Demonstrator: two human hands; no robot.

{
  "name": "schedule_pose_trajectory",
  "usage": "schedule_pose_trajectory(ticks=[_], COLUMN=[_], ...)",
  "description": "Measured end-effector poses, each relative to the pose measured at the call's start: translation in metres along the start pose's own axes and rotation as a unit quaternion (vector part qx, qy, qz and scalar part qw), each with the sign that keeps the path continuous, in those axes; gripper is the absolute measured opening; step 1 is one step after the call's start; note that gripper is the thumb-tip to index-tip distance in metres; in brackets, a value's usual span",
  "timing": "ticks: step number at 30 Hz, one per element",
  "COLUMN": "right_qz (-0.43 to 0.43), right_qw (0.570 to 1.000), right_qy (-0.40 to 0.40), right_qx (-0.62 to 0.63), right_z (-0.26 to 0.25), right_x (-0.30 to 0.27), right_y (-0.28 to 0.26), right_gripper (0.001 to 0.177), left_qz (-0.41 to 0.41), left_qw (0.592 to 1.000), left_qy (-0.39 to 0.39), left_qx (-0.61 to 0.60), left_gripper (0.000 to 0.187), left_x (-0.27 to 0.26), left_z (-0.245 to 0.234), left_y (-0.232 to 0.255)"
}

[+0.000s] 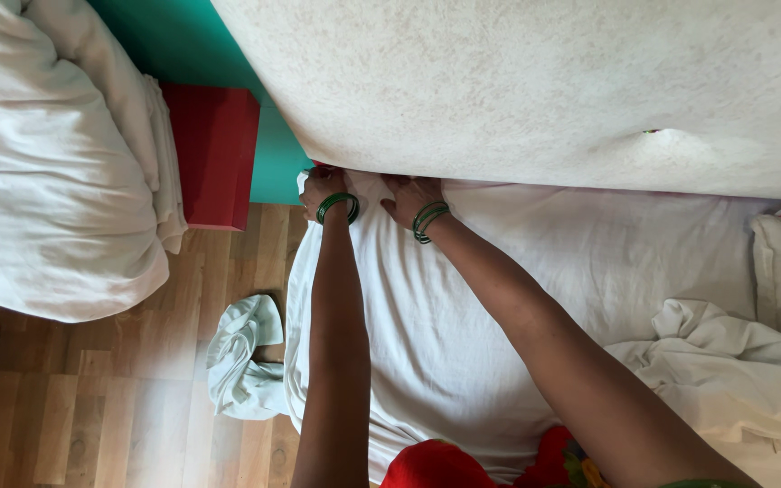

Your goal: The person tidies a bed by adjusting a white sheet, smoothing the surface by hand, and arranging white pillows at the head of the bed.

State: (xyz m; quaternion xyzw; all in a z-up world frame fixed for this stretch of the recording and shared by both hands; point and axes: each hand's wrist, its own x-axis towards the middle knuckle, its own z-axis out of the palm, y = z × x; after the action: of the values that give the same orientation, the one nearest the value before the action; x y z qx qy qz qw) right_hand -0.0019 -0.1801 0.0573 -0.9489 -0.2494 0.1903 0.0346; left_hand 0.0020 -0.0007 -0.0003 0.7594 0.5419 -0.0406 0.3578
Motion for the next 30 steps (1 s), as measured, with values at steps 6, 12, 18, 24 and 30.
schedule_pose_trajectory(ticks=[6, 12, 18, 24, 30], right_qz=[-0.024, -0.012, 0.008, 0.001, -0.005], right_qw=[0.999, 1.0, 1.0, 1.0, 0.999], right_qy=[0.022, 0.0, -0.028, 0.009, 0.045], right_qx=[0.012, -0.008, 0.007, 0.009, -0.01], right_z=[0.012, 0.011, -0.001, 0.003, 0.022], right_x=[0.002, -0.001, -0.002, -0.005, 0.002], right_y=[0.009, 0.006, 0.001, 0.001, 0.006], right_gripper=[0.074, 0.077, 0.079, 0.072, 0.073], left_qz=[-0.025, -0.068, -0.047, 0.014, 0.275], left_qw=[0.999, 0.994, 0.99, 0.996, 0.928], left_qy=[-0.019, -0.078, -0.128, -0.012, 0.006], left_qx=[-0.003, 0.023, 0.047, 0.086, 0.252], left_gripper=[0.039, 0.042, 0.044, 0.047, 0.079], left_x=[0.033, 0.063, 0.069, 0.025, -0.086], left_z=[0.021, 0.029, 0.021, 0.018, 0.015], left_y=[-0.011, -0.006, -0.004, -0.005, -0.047])
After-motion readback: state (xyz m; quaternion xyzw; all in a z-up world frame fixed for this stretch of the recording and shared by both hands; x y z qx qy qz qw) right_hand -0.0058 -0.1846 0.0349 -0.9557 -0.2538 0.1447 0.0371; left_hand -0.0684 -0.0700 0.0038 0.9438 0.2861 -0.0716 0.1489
